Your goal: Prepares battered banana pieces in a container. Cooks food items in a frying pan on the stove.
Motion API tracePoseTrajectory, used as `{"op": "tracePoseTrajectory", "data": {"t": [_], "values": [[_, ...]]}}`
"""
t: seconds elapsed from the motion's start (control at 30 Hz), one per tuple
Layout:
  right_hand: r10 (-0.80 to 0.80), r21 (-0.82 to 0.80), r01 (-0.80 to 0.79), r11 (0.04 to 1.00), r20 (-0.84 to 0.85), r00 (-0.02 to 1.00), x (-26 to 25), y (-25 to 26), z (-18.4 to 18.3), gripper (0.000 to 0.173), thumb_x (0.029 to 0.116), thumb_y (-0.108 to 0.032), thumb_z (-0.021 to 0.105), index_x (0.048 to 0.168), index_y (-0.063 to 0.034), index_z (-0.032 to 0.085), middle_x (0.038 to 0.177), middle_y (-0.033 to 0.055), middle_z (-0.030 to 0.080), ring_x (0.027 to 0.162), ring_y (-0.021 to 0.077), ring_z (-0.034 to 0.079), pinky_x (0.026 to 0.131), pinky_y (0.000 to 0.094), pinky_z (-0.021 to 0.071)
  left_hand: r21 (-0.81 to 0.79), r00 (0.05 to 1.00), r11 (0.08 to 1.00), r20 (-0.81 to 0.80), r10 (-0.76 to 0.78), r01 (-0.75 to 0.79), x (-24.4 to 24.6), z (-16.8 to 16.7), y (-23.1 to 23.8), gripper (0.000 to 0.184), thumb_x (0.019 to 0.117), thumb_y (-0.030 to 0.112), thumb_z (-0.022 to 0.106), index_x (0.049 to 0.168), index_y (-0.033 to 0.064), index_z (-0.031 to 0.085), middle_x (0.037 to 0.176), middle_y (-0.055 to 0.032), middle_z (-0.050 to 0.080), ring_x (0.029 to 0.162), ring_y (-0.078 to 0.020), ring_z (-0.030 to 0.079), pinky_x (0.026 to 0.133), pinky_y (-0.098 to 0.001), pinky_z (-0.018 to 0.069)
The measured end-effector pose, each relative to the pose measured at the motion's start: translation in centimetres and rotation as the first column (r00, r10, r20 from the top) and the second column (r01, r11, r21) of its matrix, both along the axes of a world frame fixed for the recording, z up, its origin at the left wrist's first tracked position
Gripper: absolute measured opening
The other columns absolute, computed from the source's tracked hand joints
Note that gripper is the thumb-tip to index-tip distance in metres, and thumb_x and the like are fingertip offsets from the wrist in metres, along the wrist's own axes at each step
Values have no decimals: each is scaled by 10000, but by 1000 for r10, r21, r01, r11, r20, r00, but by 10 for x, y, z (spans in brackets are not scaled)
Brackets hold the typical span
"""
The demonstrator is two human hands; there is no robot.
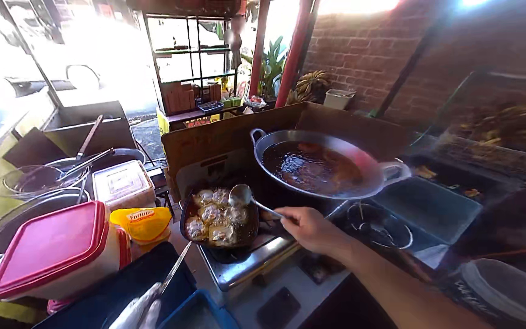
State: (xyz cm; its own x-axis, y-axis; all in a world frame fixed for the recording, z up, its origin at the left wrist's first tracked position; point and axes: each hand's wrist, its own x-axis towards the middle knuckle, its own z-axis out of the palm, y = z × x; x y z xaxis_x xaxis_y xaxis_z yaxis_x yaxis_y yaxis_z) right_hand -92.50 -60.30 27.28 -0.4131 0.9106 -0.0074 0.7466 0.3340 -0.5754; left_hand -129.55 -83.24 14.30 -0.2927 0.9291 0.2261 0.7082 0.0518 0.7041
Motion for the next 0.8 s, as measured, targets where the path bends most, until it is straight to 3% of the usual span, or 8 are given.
{"op": "tracePoseTrajectory", "data": {"t": [0.07, 0.13, 0.23, 0.37, 0.6, 0.8], "values": [[-28, 128, 16, 992, 94, 995, 1, 31, -15, 346, 1068, -181, 483, 1355, -126, 668, 1102, 110, 744, 994, 265, 721, 897, 541, 578, -161, 993, 987, -114, -35, 17, 12, 31, 59, 385, 1045, 387, 521, 1365, 242, 678, 1229, -38, 730, 1133, -172, 690, 1009, -450, 542], [-54, 130, 30, 991, 192, 980, 0, 58, -31, 351, 1063, -182, 470, 1352, -115, 657, 1131, 140, 727, 1051, 309, 707, 924, 560, 564, -249, 979, 968, -187, -77, 29, 28, 47, 114, 400, 1039, 457, 489, 1363, 311, 673, 1269, 20, 713, 1190, -147, 664, 1045, -464, 520], [-81, 81, 58, 995, 316, 945, -3, 84, -49, 366, 1050, -207, 476, 1369, -162, 647, 1209, 122, 703, 1126, 309, 684, 948, 552, 559, -305, 960, 952, -255, -119, 37, 52, 55, 186, 418, 1033, 504, 465, 1369, 351, 659, 1284, 45, 704, 1212, -145, 652, 1055, -484, 515], [-70, 50, 56, 997, 334, 940, -7, 105, -66, 354, 1033, -196, 480, 1334, -180, 666, 1216, 101, 707, 1122, 300, 688, 922, 553, 568, -420, 924, 907, -343, -168, 9, 83, 63, 253, 411, 1039, 489, 454, 1384, 362, 637, 1284, 20, 699, 1214, -192, 649, 1036, -517, 510], [7, -31, 3, 1000, 318, 948, -7, 123, -79, 364, 1029, -185, 468, 1334, -186, 666, 1229, 99, 697, 1146, 294, 677, 932, 536, 563, -459, 883, 888, -427, -193, -28, 106, 47, 302, 414, 1054, 455, 445, 1389, 311, 641, 1325, -9, 683, 1244, -216, 635, 1065, -515, 490], [-14, -24, 22, 999, 293, 956, -3, 126, -80, 338, 1017, -174, 492, 1292, -177, 687, 1203, 97, 703, 1128, 295, 679, 915, 540, 565, -558, 852, 826, -467, -235, -78, 118, 57, 313, 393, 1047, 426, 448, 1357, 304, 657, 1265, -27, 708, 1193, -254, 662, 1005, -550, 516]]}}
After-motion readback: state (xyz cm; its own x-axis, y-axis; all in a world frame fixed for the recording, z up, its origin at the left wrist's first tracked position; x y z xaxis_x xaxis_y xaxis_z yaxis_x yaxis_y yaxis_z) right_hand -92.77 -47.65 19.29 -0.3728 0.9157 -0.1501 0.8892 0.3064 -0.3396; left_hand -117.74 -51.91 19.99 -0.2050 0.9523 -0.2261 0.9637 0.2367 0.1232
